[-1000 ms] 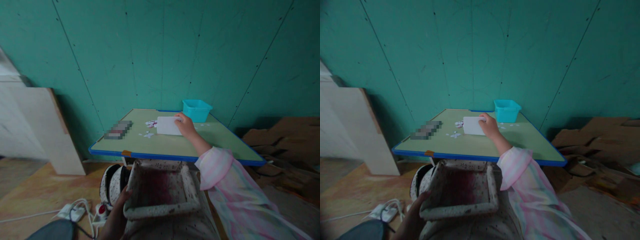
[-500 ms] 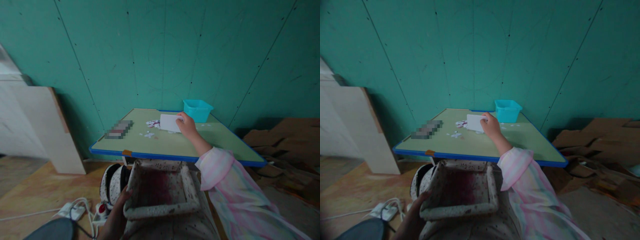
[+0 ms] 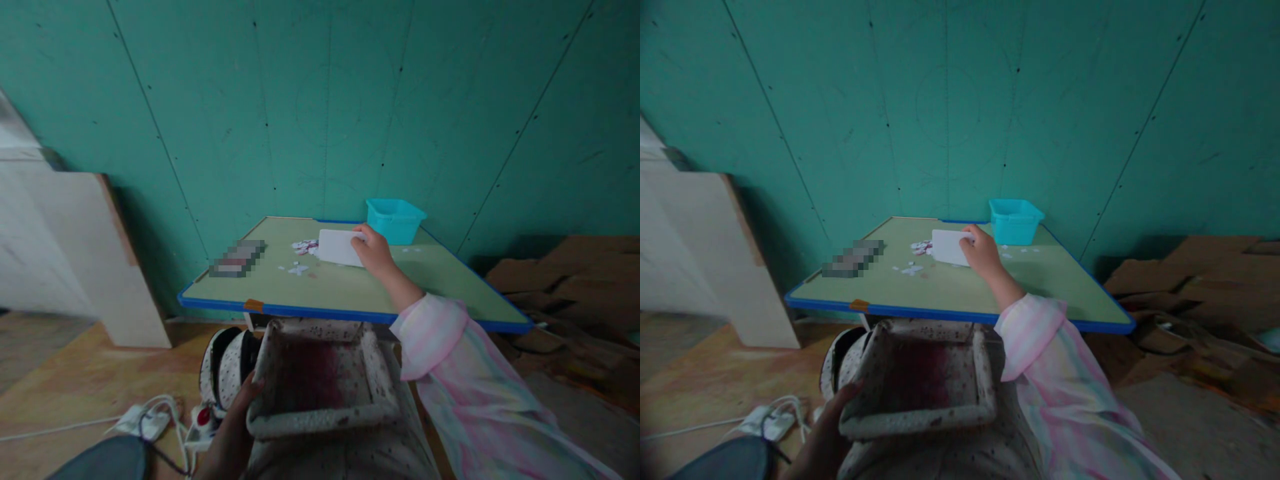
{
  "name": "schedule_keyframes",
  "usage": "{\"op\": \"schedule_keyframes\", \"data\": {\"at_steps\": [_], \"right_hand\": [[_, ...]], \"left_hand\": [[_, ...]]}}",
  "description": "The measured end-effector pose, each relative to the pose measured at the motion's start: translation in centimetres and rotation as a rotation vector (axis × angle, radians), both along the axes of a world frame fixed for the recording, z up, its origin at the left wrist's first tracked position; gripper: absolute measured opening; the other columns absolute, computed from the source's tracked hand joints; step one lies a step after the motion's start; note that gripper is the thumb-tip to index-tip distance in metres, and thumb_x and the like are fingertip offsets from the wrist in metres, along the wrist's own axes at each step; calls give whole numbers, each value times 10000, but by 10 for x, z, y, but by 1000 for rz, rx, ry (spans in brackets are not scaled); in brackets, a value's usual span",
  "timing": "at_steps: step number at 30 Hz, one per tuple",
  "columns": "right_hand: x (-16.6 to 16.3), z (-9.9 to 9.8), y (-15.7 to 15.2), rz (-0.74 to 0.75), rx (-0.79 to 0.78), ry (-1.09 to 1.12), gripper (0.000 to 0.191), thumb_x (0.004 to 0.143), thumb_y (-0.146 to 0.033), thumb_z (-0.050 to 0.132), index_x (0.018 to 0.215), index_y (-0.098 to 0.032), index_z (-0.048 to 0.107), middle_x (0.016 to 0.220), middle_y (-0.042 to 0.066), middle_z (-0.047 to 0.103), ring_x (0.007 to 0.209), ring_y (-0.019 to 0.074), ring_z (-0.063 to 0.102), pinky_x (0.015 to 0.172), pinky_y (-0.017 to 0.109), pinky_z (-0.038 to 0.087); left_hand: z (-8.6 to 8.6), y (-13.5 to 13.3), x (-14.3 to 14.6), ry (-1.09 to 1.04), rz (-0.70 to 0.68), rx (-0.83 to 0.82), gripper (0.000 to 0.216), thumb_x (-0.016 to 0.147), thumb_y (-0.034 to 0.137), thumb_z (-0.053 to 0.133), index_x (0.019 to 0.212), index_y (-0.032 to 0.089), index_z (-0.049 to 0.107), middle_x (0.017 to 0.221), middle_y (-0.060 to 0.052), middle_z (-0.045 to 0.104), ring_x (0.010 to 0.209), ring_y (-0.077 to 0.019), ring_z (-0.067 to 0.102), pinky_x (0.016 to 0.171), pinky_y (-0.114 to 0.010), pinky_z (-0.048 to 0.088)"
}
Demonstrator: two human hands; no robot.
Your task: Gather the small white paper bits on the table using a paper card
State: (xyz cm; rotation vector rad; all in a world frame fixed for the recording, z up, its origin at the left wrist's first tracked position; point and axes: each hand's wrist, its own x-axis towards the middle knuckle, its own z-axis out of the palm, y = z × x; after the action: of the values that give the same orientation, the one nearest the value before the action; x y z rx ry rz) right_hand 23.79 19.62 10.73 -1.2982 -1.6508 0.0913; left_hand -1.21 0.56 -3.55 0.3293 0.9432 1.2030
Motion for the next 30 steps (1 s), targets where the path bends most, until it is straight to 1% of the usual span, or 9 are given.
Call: {"op": "schedule_keyframes", "data": {"at_steps": [4,7,12,15,18,21,23,27,30], "right_hand": [[0,1,0,65,-45,97,266,650,-290,436,832,-173,589,759,20,598,742,182,523,675,281,386],[3,1,3,54,-66,190,254,636,-296,436,808,-174,577,736,12,584,730,176,513,658,274,378],[3,-4,9,36,-195,186,231,614,-292,448,784,-178,554,731,4,563,704,163,492,632,262,358],[-1,-7,9,146,-371,207,209,602,-280,457,762,-178,544,645,-18,526,604,136,464,558,241,330],[-3,-6,6,257,-488,297,218,590,-266,469,776,-179,541,589,-35,497,531,115,431,495,225,294],[-2,-5,5,249,-478,357,202,588,-258,480,767,-178,530,593,-39,498,524,106,430,478,217,283],[-1,-6,4,241,-472,345,191,595,-253,487,765,-177,531,593,-40,503,526,104,434,482,215,284],[-5,-7,0,396,-575,306,228,596,-254,529,809,-177,549,621,-34,542,540,105,463,504,211,311],[-5,-4,-2,455,-613,348,249,584,-247,539,823,-176,548,640,-26,553,549,106,477,505,208,321]], "left_hand": [[3,0,1,10,-5,32,393,692,256,581,1075,169,597,939,-56,737,902,-275,644,813,-376,492],[5,-1,1,-1,-8,25,389,685,249,588,1067,176,601,934,-45,738,903,-270,644,814,-372,492],[4,0,1,6,3,14,368,698,246,575,1060,186,607,914,-47,742,853,-248,659,733,-331,517],[5,-1,1,39,-2,10,322,685,261,591,995,186,639,881,-48,747,744,-228,675,650,-297,524],[6,-1,0,35,-5,3,353,678,272,599,1020,194,635,851,-34,751,725,-221,674,615,-283,520],[7,0,0,23,21,3,416,669,273,606,1079,205,615,790,-23,754,730,-228,670,610,-289,514],[8,0,-1,29,43,12,424,664,270,608,1084,215,616,716,-15,751,673,-224,667,546,-280,499],[10,0,0,92,59,19,380,643,276,623,1016,203,649,527,-2,702,495,-206,624,361,-260,396],[13,0,2,88,61,21,392,624,262,631,1009,188,649,545,-8,702,467,-203,608,340,-268,368]]}}
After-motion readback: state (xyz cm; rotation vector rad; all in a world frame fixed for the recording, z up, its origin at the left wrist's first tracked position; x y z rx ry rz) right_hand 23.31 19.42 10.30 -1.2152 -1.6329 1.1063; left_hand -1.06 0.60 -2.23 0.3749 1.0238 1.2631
